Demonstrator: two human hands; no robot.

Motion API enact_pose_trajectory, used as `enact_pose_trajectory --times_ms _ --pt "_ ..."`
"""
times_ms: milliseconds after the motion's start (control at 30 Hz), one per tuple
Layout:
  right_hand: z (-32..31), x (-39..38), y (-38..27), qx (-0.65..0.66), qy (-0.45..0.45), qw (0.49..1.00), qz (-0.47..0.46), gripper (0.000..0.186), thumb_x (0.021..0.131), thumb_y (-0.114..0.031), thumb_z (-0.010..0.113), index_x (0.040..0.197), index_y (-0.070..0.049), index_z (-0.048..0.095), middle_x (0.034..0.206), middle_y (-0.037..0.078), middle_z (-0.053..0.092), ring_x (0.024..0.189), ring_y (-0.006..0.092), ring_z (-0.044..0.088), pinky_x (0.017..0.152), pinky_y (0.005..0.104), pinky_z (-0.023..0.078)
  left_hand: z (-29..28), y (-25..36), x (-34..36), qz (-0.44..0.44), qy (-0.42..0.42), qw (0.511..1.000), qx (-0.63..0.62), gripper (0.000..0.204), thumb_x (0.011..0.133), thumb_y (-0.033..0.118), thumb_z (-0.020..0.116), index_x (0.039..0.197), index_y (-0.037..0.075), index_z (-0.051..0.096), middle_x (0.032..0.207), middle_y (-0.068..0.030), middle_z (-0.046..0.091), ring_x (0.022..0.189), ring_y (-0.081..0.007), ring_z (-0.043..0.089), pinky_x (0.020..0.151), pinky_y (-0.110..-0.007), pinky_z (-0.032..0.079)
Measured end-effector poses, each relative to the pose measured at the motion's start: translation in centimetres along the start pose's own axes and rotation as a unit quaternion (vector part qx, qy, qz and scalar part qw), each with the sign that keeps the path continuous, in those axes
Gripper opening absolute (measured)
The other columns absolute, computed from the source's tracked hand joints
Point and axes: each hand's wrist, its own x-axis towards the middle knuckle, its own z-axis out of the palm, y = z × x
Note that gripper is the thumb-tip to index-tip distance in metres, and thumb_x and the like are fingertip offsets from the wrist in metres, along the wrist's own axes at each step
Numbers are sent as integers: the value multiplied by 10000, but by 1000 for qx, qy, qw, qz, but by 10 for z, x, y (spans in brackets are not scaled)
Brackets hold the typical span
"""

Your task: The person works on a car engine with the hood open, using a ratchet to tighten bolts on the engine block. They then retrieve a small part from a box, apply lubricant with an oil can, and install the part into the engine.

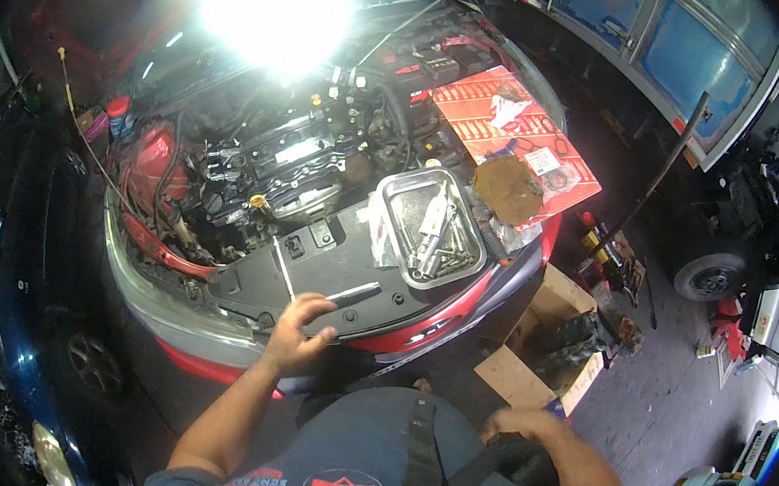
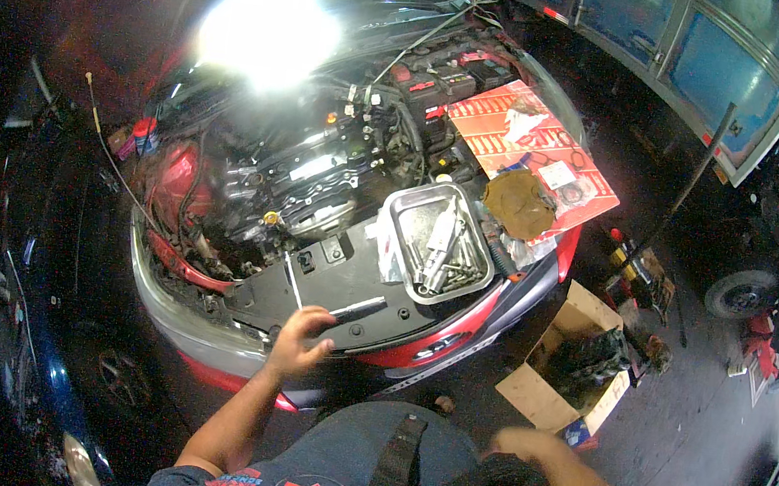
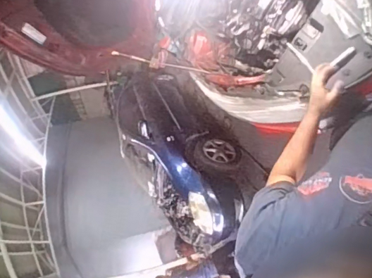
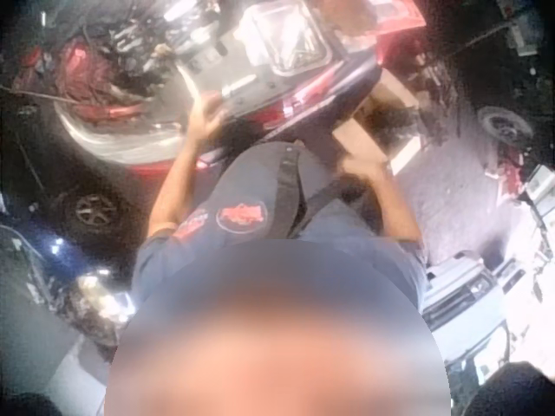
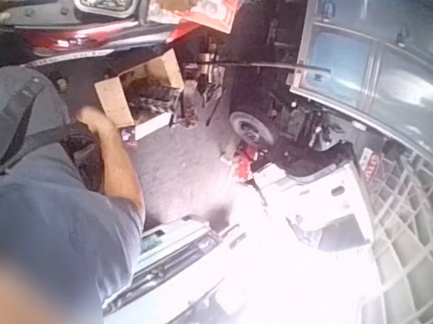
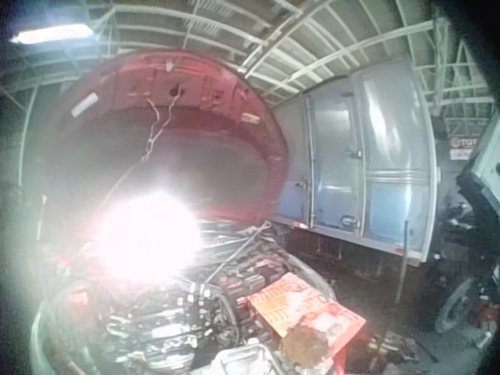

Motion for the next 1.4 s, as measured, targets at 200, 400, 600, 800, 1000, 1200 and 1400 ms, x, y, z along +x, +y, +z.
enact_pose_trajectory --times_ms 200,400,600,800,1000,1200,1400 --pt "127 49 142 160 -97 944 -273 966 553 -60 770 1439 -92 384 1357 185 520 1174 244 544 946 412 464 18 180 32 346 -483 693 -407 366 897 289 645 1107 -11 637 1178 -200 601 1168 -377 530 995 -445 405" --pt "205 36 175 283 -186 920 -197 953 529 12 752 1405 -67 384 1293 145 542 1054 233 574 841 391 507 -6 257 26 432 -496 630 -413 479 930 471 493 794 31 624 902 -169 596 780 -328 550 803 -457 402" --pt "173 -28 114 252 -134 934 -215 714 631 10 708 1302 -37 470 1163 111 604 951 218 587 775 373 526 -44 247 19 393 -486 683 -379 380 913 405 519 827 46 611 845 -133 606 758 -311 582 661 -402 448" --pt "149 6 101 242 -119 952 -146 616 721 -41 711 1300 -24 504 1252 130 574 1119 222 525 928 342 447 -117 262 4 456 -473 717 -232 256 925 317 515 842 101 624 783 -9 578 685 -165 571 594 -290 448" --pt "196 63 118 246 -174 951 -70 486 790 -176 667 1229 -5 545 1184 167 580 1076 242 543 914 361 440 -76 171 45 418 -438 704 -372 291 920 290 604 790 36 656 834 -116 653 635 -259 565 520 -362 377" --pt "138 116 87 270 85 958 33 411 861 -307 593 1103 24 608 996 187 631 882 259 606 779 395 488 6 56 -15 10 -179 849 -497 287 875 259 668 843 -26 683 927 -191 682 890 -299 662 798 -400 506" --pt "122 114 50 615 223 743 140 461 928 -400 531 1006 37 654 844 181 667 725 260 650 660 416 524 11 -70 -152 -267 -457 837 140 415 824 365 677 1064 26 680 1024 -183 697 933 -321 671 841 -397 509"
